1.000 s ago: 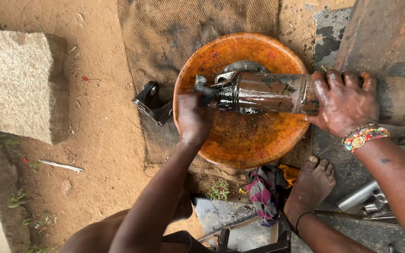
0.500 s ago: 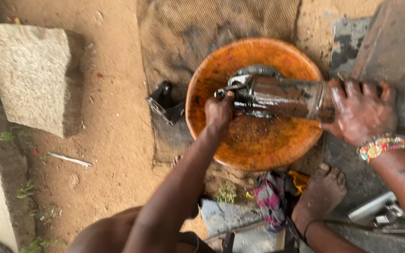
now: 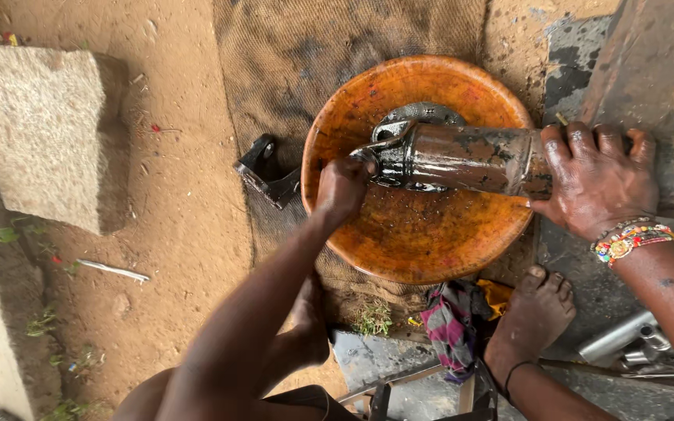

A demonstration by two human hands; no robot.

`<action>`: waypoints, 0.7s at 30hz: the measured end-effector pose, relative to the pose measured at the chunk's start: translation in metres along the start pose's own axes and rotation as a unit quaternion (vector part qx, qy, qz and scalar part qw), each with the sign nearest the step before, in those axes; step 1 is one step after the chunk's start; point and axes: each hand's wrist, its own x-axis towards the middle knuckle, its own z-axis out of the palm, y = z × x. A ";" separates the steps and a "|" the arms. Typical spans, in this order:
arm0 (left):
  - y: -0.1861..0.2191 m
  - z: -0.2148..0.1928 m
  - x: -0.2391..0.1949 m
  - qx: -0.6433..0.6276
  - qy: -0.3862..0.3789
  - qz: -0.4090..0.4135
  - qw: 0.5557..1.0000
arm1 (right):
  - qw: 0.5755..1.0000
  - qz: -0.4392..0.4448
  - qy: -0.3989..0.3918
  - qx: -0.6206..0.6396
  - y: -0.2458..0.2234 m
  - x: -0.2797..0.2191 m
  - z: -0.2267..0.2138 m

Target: The person cleans a greasy mechanical gear and a long metal shaft in an orange basin filled with liquid. They scrub the parts by hand and use a screwdriver to clean crevices on the shaft. The person also handles several metal pipe fittings, placing them on a burlap sack nearby.

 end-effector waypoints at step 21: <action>0.016 0.046 -0.010 -0.604 0.167 -0.161 0.762 | 0.999 0.001 -0.029 0.040 0.002 0.003 -0.003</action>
